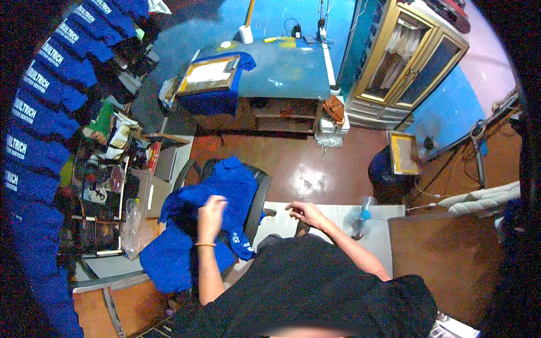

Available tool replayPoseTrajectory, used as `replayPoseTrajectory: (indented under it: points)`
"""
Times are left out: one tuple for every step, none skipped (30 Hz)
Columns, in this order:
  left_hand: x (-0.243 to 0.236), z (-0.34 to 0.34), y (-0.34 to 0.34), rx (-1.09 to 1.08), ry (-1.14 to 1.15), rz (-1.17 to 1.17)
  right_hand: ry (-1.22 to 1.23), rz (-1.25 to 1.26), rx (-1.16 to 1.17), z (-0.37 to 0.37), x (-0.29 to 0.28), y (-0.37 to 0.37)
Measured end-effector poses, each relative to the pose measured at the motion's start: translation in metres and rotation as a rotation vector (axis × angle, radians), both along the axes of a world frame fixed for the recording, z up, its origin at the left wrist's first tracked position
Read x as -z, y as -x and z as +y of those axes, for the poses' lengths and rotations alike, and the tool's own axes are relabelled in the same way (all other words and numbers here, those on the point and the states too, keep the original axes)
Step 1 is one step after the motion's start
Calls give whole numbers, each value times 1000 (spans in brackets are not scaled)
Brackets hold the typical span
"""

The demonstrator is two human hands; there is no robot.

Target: The person repeatedly places blue t-shirts on a screen printing station, aligns a screen frame, and uses a squeegee to pull white ink across the mesh. After each print, the shirt is removed and placed on a nearby chair, and the process is repeated with new shirts.

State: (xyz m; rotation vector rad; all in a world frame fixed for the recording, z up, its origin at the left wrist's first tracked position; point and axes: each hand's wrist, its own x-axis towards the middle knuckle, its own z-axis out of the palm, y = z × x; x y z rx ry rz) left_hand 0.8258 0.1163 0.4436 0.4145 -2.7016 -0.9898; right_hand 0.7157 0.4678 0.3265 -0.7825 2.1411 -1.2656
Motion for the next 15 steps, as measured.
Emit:
replayPoseTrajectory:
  points:
    - [-8,40,20,129,-115,-75,120,31,43,-6,-23,15]
    - [-16,75,37,220,-151,-139,257,186,5,-11,-44,29]
    - [-25,102,52,337,-177,-163,132,210,-89,-8,-63,41]
    - [-34,121,64,383,-175,-171,171,284,-176,-14,-75,54]
    - [-42,134,78,414,-165,-235,210,362,-265,-17,-84,67]
    - [-50,140,90,424,-273,-186,55,455,-316,-19,-88,79]
    - [-59,141,100,400,-277,-159,-101,548,-368,-18,-88,91]
    - [-66,138,110,399,-262,-176,-65,752,-248,-23,-84,102]
    - [-73,134,120,401,-254,-192,-57,705,-199,-14,-80,113]
    - [-77,129,130,385,-248,-230,-69,611,-206,-12,-75,128]
    - [-80,123,141,380,-245,-233,-83,515,-213,-9,-70,143]
    - [-80,120,152,370,-260,-192,-19,336,-220,-5,-67,158]
    - [-79,116,165,350,-267,-183,40,258,-246,-1,-66,173]
    - [-77,112,180,331,-270,-173,165,-4,-244,5,-68,184]
    - [-74,109,195,334,-312,-60,288,-265,-238,10,-70,195]
